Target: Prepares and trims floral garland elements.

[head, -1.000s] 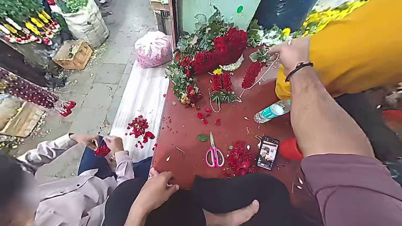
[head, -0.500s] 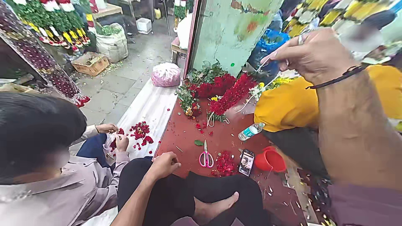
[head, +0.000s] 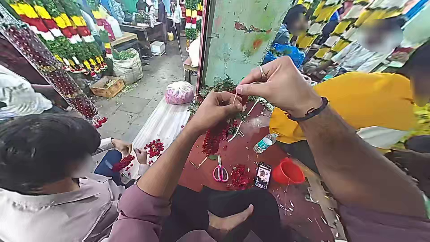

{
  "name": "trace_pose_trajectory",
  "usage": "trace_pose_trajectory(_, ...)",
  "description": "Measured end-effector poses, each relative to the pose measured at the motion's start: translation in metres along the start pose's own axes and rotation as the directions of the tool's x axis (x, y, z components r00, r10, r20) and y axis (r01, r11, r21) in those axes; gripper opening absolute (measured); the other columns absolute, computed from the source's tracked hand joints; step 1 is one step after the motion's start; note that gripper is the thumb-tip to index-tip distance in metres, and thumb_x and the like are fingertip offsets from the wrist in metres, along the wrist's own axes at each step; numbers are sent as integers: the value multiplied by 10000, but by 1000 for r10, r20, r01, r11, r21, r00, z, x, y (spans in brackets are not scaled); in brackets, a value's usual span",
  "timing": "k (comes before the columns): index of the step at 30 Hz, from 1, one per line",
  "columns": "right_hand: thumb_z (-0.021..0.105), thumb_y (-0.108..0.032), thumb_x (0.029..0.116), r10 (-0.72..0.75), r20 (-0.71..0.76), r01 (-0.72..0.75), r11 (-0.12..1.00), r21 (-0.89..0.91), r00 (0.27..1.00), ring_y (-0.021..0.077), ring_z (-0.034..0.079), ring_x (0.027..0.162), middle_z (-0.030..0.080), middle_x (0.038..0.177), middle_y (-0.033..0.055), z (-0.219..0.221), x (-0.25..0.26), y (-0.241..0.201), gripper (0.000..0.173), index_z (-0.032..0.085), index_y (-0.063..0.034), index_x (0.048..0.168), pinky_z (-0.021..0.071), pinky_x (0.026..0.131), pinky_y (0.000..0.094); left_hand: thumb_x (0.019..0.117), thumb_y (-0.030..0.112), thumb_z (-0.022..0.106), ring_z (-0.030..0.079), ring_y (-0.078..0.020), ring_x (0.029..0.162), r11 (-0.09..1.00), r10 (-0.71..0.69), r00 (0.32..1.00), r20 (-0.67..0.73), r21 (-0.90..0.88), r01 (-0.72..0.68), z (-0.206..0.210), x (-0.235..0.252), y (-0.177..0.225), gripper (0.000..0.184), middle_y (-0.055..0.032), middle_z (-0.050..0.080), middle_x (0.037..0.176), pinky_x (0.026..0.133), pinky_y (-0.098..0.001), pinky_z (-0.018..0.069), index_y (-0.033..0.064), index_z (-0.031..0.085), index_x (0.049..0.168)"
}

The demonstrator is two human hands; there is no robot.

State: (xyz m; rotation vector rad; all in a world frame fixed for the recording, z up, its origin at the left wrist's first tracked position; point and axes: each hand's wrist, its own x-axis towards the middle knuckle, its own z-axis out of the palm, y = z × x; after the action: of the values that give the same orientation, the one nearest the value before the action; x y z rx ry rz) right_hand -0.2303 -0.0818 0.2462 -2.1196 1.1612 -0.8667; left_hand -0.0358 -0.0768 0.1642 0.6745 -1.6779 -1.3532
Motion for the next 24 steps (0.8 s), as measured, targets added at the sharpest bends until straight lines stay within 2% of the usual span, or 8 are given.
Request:
trace_pose_trajectory(4,764,-107,886,-43,-55,42,999,-13,998,-9,659,670,739,787,-27,0,-6,2,29,786,-88,889,564,631,198,1045,113,553,692,-156,1014,994,-100,988,-119,-64,93,9,-9,3,224,-92,731,1149,876,-341,578,3,748,1050)
trace_pose_trajectory(7,756,-104,895,-58,-54,58,998,10,997,1,654,656,729,782,-19,-2,-11,9,38,784,-78,891,570,628,198,1010,91,599,661,-138,860,988,-125,974,-187,-114,105,11,-9,0,114,-78,698,1005,764,-308,565,26,679,1059)
trace_pose_trajectory(9,754,-109,896,-69,-51,69,998,5,996,1,647,644,725,776,-17,-3,-11,13,44,785,-80,883,566,613,200,960,39,628,650,-135,797,989,-105,973,-204,-127,80,13,-7,-3,21,-85,694,937,714,-302,549,25,639,970)
trace_pose_trajectory(13,749,-146,904,-40,-75,33,996,-87,996,13,679,656,753,789,-14,2,-14,19,63,794,-102,897,587,630,241,927,-21,584,683,-144,976,989,-88,978,-187,-130,65,17,-4,-7,135,-103,735,1067,832,-332,555,26,593,800)
trace_pose_trajectory(14,744,-155,905,-32,-90,22,994,-108,995,19,681,655,750,783,-13,4,-15,20,69,791,-105,901,589,636,254,931,-5,568,683,-136,962,991,-91,977,-194,-116,69,19,-3,-9,157,-102,739,1063,801,-323,544,35,566,779)
trace_pose_trajectory(18,726,-171,906,-35,-147,9,984,-176,989,19,637,603,729,753,-10,9,-15,25,84,786,-113,893,553,603,264,925,14,554,679,-131,859,990,-110,961,-254,-113,84,28,1,-16,184,-110,745,1026,696,-305,520,37,525,745)
trace_pose_trajectory(22,726,-153,906,-62,-207,23,982,-187,976,-5,635,604,735,768,-8,9,-15,27,80,783,-98,901,549,604,218,929,10,560,698,-167,912,991,-94,957,-274,-120,63,32,4,-16,177,-135,742,1055,744,-337,549,23,524,756)
trace_pose_trajectory(24,716,-144,909,-99,-229,54,980,-194,968,-22,618,596,731,767,-8,9,-14,28,85,780,-89,901,531,592,193,928,12,561,699,-166,895,993,-86,953,-292,-105,57,33,5,-14,182,-129,743,1042,728,-339,551,26,518,752)
